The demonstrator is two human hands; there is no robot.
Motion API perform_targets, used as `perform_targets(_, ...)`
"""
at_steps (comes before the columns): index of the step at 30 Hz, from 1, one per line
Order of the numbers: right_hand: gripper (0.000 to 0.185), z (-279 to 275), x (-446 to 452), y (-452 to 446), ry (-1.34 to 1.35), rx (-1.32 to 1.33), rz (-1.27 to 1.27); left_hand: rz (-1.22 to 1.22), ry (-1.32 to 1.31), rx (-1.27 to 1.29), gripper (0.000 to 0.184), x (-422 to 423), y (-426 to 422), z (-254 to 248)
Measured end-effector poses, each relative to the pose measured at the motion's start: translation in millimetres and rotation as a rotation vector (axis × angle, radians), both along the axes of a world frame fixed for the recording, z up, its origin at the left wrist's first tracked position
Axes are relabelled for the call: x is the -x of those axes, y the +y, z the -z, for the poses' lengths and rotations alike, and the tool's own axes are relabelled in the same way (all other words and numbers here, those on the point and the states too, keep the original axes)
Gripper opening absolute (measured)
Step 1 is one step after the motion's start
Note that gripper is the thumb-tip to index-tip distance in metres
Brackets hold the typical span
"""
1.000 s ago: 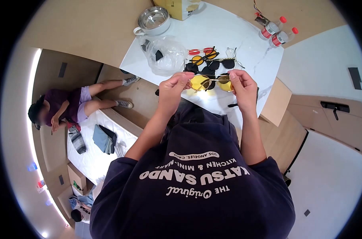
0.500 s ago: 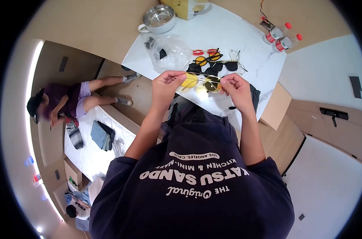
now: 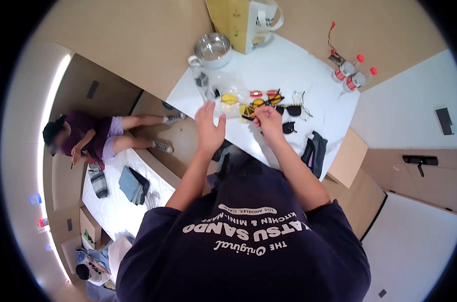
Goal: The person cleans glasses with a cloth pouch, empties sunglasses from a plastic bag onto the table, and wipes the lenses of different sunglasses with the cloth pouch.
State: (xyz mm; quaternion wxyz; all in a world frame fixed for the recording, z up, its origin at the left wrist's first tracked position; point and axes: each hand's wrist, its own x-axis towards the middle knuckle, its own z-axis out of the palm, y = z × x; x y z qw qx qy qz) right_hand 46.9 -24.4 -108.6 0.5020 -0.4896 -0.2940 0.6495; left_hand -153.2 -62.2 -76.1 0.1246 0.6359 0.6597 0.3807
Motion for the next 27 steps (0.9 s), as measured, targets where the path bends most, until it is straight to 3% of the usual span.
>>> perform_targets(2,0.010,2.7,22.2,14.8,-0.012,0.057,0.020,0.048,-0.141,0.045,0.046,4.6,2.8,1.9)
perform_targets(5,0.012,24.5,51.0,31.2,0.004,0.137,0.044,0.034,0.134,-0.073,0.047,-5.7,0.7,-21.1)
perform_targets(8,0.012,33.7,72.3,30.8,-0.012,0.159,0.101,-0.008,0.233,-0.004,0.052,-6.4,13.9,-16.1)
perform_targets(13,0.012,37.3,74.5,13.3,-0.037,0.197,0.115,-0.076,0.154,0.029,0.057,19.7,40.1,7.4)
perform_targets(16,0.012,44.7,67.0,11.6,-0.068,0.152,0.126,-0.061,0.247,0.045,0.057,20.8,41.6,4.5)
perform_targets(21,0.009,49.1,73.0,23.6,-0.201,0.054,0.122,0.111,0.076,-0.198,0.039,-3.7,36.4,-10.5)
perform_targets(23,0.009,51.6,78.2,34.4,-0.263,0.000,0.096,0.190,0.084,-0.176,0.040,-9.6,29.2,-15.8)
perform_targets(27,0.021,52.8,86.9,56.3,-0.256,-0.178,-0.009,0.286,0.071,-0.140,0.040,-11.5,19.3,-19.7)
